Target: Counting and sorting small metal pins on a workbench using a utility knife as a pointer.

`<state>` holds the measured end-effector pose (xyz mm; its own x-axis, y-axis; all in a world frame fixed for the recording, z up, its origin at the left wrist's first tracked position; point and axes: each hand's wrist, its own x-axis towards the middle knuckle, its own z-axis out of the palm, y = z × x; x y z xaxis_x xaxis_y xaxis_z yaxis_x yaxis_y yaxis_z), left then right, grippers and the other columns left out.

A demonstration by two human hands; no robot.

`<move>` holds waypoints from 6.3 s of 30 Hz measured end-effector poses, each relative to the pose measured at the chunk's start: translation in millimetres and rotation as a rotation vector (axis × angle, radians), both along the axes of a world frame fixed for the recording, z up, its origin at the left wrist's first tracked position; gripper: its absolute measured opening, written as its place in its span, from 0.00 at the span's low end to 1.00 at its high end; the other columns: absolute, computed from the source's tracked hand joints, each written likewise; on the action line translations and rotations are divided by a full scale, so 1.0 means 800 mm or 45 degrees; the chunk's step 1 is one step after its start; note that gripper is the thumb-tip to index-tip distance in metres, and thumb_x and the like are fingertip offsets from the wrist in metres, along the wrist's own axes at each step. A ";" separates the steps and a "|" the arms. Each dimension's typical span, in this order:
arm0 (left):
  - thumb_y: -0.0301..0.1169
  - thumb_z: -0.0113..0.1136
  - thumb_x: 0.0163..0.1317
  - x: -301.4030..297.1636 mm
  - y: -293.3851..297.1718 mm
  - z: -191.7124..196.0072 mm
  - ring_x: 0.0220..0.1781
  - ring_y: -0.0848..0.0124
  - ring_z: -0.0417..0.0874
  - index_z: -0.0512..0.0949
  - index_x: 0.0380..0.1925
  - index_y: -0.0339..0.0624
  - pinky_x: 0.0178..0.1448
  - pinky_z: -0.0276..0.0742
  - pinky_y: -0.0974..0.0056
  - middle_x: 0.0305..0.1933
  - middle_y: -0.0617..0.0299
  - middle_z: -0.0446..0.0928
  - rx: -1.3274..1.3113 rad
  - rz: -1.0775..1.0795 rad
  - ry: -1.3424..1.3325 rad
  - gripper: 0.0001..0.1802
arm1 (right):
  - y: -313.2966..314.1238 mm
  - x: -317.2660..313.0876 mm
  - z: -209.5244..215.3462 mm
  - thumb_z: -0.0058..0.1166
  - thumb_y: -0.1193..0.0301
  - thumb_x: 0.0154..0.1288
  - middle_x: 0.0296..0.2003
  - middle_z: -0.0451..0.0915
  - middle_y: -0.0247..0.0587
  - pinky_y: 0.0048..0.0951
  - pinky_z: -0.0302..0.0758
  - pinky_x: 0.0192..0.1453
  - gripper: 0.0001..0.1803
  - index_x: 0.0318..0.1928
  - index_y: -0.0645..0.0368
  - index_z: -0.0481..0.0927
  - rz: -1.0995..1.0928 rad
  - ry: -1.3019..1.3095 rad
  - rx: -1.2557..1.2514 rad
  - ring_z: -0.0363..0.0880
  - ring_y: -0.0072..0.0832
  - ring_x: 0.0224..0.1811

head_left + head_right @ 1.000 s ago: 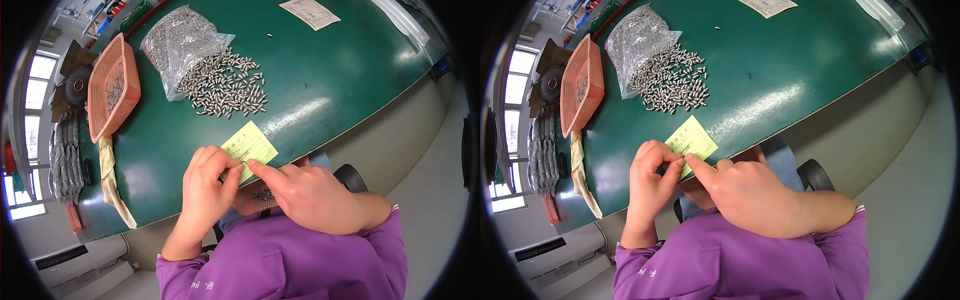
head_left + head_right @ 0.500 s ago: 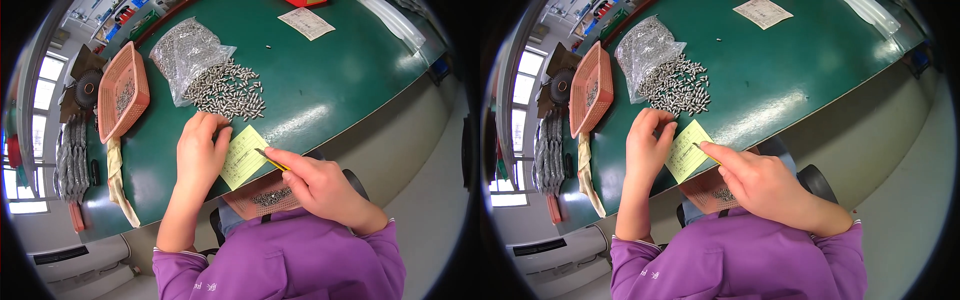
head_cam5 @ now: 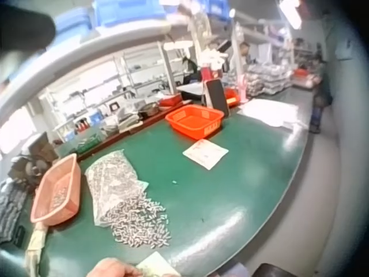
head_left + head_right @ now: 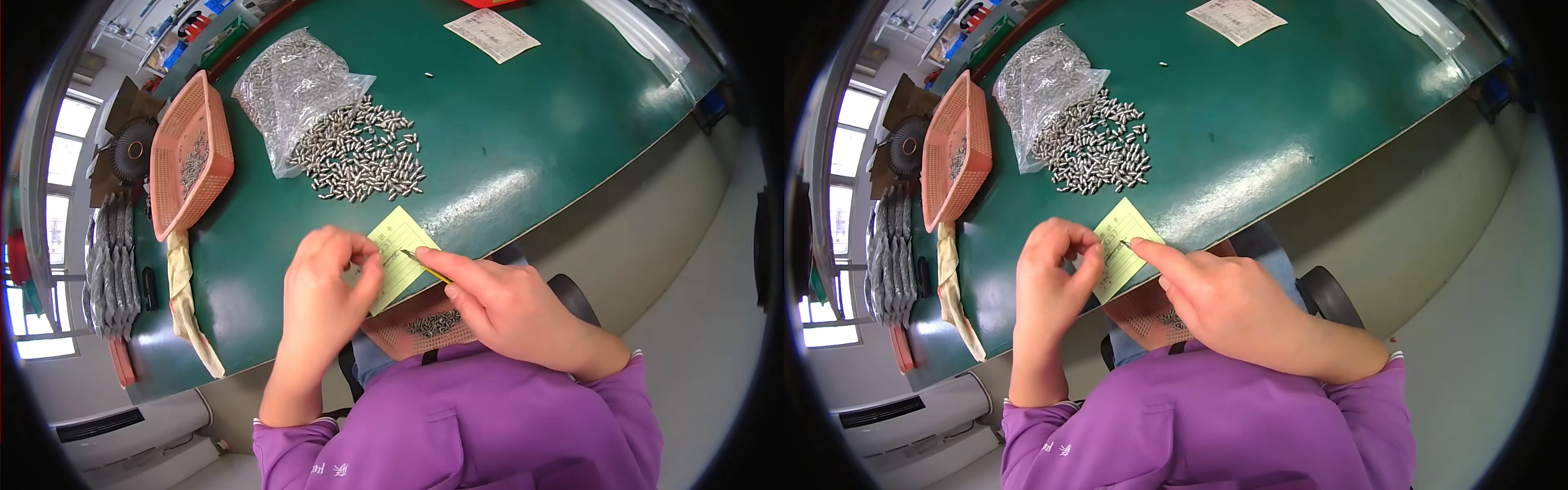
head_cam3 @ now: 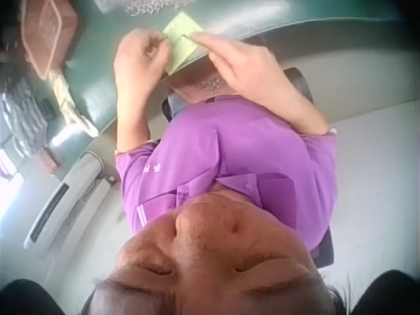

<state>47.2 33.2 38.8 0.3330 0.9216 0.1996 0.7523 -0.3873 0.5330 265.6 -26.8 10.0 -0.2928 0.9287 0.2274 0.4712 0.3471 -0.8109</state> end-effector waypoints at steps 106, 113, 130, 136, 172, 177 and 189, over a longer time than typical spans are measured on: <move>0.25 0.68 0.59 0.000 0.039 -0.010 0.41 0.56 0.82 0.82 0.35 0.39 0.47 0.79 0.54 0.37 0.57 0.79 0.106 0.115 0.047 0.06 | -0.002 0.011 0.005 0.57 0.77 0.67 0.39 0.85 0.48 0.40 0.82 0.35 0.28 0.69 0.54 0.73 -0.062 0.018 0.086 0.85 0.43 0.34; 0.26 0.68 0.59 0.008 0.064 -0.023 0.43 0.54 0.82 0.81 0.34 0.39 0.47 0.78 0.53 0.36 0.57 0.79 0.152 0.072 0.142 0.05 | -0.006 0.010 0.003 0.57 0.77 0.67 0.40 0.85 0.48 0.41 0.83 0.36 0.28 0.68 0.55 0.74 -0.039 0.033 0.047 0.85 0.43 0.35; 0.18 0.70 0.57 -0.005 -0.021 -0.029 0.36 0.66 0.82 0.82 0.36 0.39 0.41 0.79 0.63 0.38 0.61 0.82 -0.115 -0.028 -0.436 0.08 | -0.003 -0.004 -0.003 0.57 0.77 0.68 0.35 0.85 0.47 0.40 0.83 0.35 0.26 0.67 0.56 0.74 -0.018 0.011 0.009 0.85 0.43 0.33; 0.22 0.73 0.51 -0.009 -0.026 -0.037 0.45 0.60 0.77 0.84 0.33 0.43 0.47 0.75 0.58 0.38 0.62 0.79 0.203 0.003 -0.075 0.10 | -0.007 -0.010 -0.004 0.57 0.75 0.68 0.35 0.85 0.45 0.39 0.83 0.38 0.26 0.67 0.55 0.75 -0.001 -0.069 0.028 0.85 0.40 0.33; 0.18 0.69 0.50 -0.008 -0.020 -0.026 0.39 0.57 0.77 0.78 0.27 0.40 0.45 0.74 0.56 0.33 0.59 0.78 0.123 -0.067 -0.121 0.08 | 0.005 -0.020 0.023 0.56 0.76 0.60 0.27 0.79 0.47 0.36 0.81 0.36 0.32 0.68 0.63 0.72 0.212 -0.382 -0.020 0.83 0.38 0.24; 0.19 0.68 0.51 -0.009 -0.024 -0.022 0.42 0.56 0.79 0.80 0.28 0.40 0.48 0.76 0.56 0.34 0.59 0.79 0.069 -0.058 -0.075 0.07 | 0.000 -0.020 0.002 0.57 0.76 0.61 0.27 0.80 0.45 0.35 0.81 0.32 0.32 0.68 0.63 0.72 0.113 -0.345 0.143 0.84 0.39 0.26; 0.26 0.69 0.58 -0.014 0.054 -0.020 0.42 0.57 0.82 0.81 0.33 0.40 0.45 0.78 0.55 0.34 0.58 0.79 0.195 0.070 0.049 0.06 | -0.004 0.001 0.004 0.57 0.77 0.67 0.36 0.84 0.47 0.39 0.82 0.33 0.29 0.69 0.54 0.73 -0.021 -0.006 0.105 0.84 0.42 0.31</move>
<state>36.2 76.7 22.9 0.2934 0.8983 0.3271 0.7933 -0.4197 0.4410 266.7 -29.8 13.2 -0.2787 0.9117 0.3018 0.4810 0.4045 -0.7778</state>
